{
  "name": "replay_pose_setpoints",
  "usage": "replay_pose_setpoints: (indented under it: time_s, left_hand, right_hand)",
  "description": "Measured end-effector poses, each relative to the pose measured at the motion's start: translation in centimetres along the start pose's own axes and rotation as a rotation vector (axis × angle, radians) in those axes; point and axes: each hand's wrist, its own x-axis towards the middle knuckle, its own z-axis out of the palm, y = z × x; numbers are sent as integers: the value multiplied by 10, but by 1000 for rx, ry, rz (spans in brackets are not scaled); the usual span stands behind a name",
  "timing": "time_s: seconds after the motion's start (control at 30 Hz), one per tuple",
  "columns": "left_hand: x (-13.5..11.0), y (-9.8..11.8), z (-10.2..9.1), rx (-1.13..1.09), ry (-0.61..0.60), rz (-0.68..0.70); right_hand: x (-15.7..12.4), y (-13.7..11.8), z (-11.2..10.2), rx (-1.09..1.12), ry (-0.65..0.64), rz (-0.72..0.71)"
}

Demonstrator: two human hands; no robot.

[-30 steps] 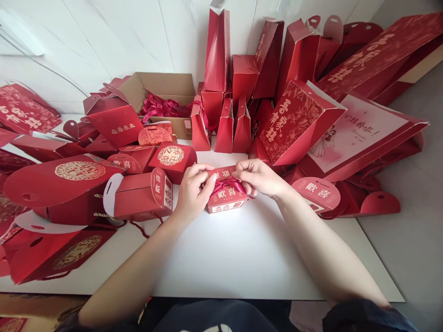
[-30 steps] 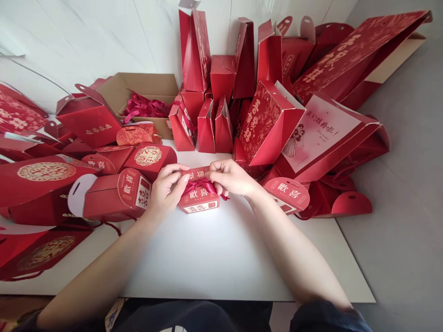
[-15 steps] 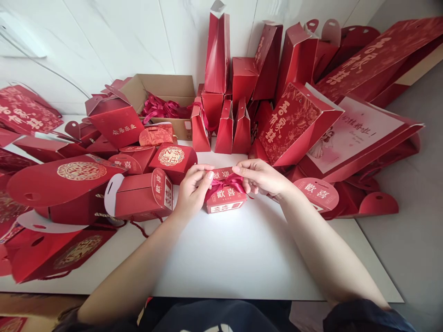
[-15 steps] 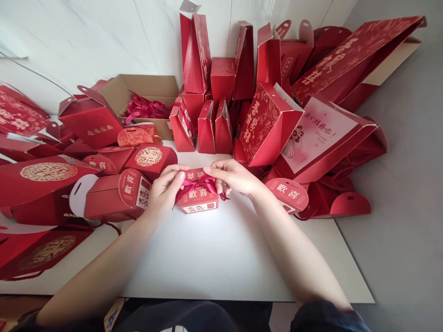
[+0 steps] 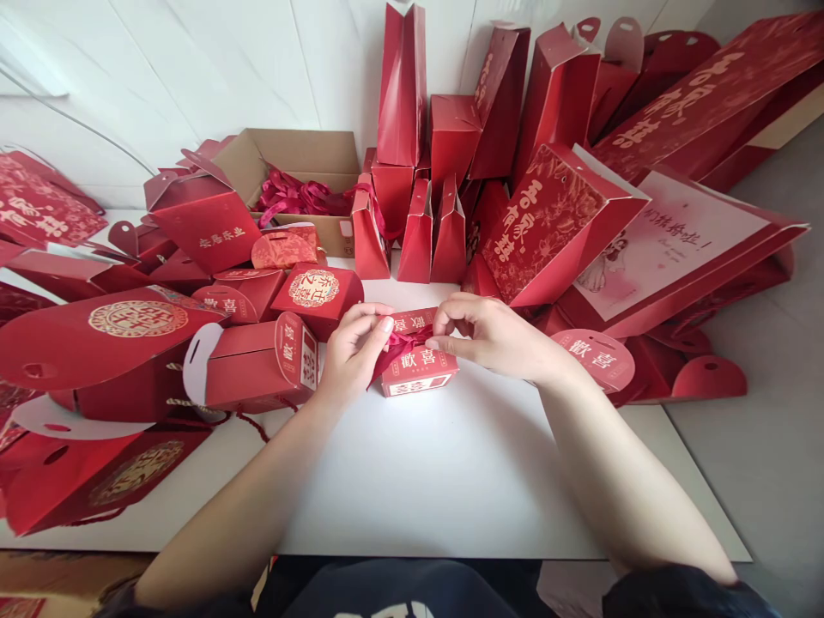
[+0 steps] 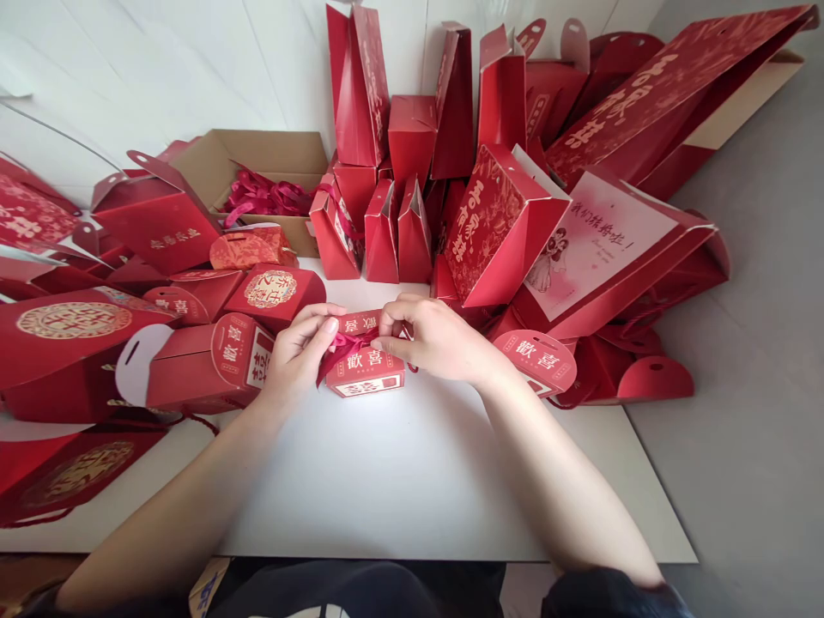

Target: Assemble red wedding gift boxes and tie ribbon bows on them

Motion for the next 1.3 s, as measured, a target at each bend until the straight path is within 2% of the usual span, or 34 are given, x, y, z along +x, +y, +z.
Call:
replay_pose_setpoints:
  time_s: [0.17,0.37,0.47,0.6,0.77,1.07,1.2,1.3]
  left_hand:
    - [-1,-1,2,76,8,21]
    - [0,-5,3,141,8,46]
    - [1,-5,3,163,-11,54]
    - [1,-4,4,113,-37,10]
    - [2,-3,5,38,-34,-30]
    - [1,-1,5,37,-27,-53]
    - [1,0,4,96,-59,-45]
    - [1,0,4,81,-72,-50]
  right_hand:
    - [1,-2,0,-30,-8,54]
    - [3,0,-1,-53,45,72]
    - [4,3,-1,-61,38,131]
    - [4,6,1,-55,-1,206]
    - [2,2,1,22,-70,208]
    - [7,1,10,12,9,192]
    - [9,0,11,-119,83,199]
    - [8,0,10,-174,91,205]
